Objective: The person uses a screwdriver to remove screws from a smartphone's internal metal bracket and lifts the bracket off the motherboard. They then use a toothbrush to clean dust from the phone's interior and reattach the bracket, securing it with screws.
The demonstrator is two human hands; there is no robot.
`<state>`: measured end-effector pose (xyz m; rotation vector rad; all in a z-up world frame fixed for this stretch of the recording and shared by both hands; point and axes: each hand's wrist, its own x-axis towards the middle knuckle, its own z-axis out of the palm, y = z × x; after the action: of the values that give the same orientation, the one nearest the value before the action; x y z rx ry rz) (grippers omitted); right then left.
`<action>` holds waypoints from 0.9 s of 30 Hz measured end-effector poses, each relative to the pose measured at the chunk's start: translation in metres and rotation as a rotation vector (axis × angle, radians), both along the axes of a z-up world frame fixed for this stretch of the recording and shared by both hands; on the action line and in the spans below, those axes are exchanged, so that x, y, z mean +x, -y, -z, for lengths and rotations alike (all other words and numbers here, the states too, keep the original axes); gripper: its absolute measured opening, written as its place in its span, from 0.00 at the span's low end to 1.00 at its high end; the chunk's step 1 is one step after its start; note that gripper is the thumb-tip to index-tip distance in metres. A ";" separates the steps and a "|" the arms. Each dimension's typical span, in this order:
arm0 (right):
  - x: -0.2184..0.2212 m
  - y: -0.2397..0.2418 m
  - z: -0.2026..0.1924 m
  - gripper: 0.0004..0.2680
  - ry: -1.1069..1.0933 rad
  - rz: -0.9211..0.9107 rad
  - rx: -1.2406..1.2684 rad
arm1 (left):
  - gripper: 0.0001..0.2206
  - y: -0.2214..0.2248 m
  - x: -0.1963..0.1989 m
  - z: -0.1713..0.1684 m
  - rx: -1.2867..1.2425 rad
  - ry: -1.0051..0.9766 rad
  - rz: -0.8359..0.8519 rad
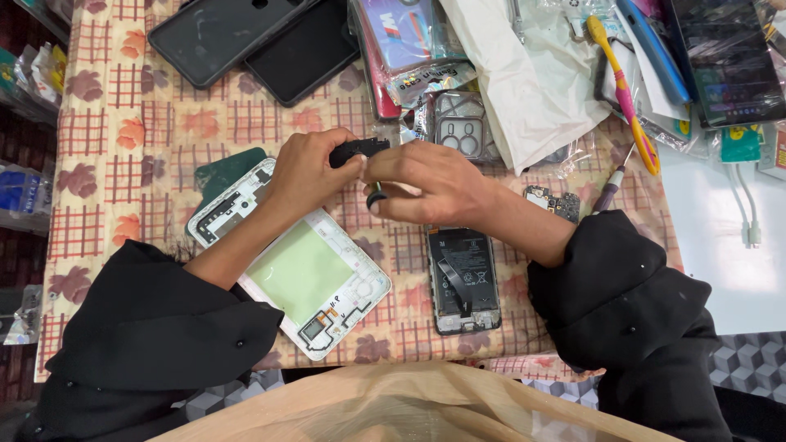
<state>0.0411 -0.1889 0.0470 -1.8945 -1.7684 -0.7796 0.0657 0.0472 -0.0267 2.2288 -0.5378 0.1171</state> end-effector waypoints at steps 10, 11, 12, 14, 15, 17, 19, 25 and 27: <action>0.002 -0.001 0.013 0.14 -0.062 0.169 0.019 | 0.10 0.000 -0.001 -0.006 0.050 -0.012 -0.007; 0.001 0.000 0.012 0.14 -0.075 0.147 -0.012 | 0.10 0.000 -0.002 -0.007 0.033 -0.026 -0.001; 0.001 0.002 0.010 0.14 -0.088 0.125 -0.042 | 0.10 0.000 -0.002 -0.007 0.015 -0.040 0.006; 0.003 0.002 0.009 0.14 -0.143 0.072 -0.084 | 0.09 0.000 -0.003 -0.008 -0.011 -0.064 0.015; 0.005 0.002 0.009 0.15 -0.184 0.043 -0.095 | 0.09 0.000 -0.003 -0.008 -0.019 -0.073 0.020; 0.009 0.001 0.011 0.17 -0.219 -0.029 -0.041 | 0.09 -0.001 -0.003 -0.010 -0.026 -0.070 0.025; 0.014 0.000 0.015 0.20 -0.208 -0.113 0.088 | 0.10 -0.001 -0.004 -0.011 -0.024 -0.049 0.027; 0.019 0.005 0.025 0.25 -0.393 0.045 0.044 | 0.10 0.000 -0.005 -0.013 0.013 -0.057 0.005; 0.023 0.006 0.024 0.23 -0.471 -0.077 0.074 | 0.10 0.001 -0.006 -0.012 -0.006 -0.062 -0.002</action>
<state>0.0637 -0.1949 0.0227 -1.7682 -1.4828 -0.3270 0.0596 0.0467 -0.0147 2.2197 -0.5008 0.0511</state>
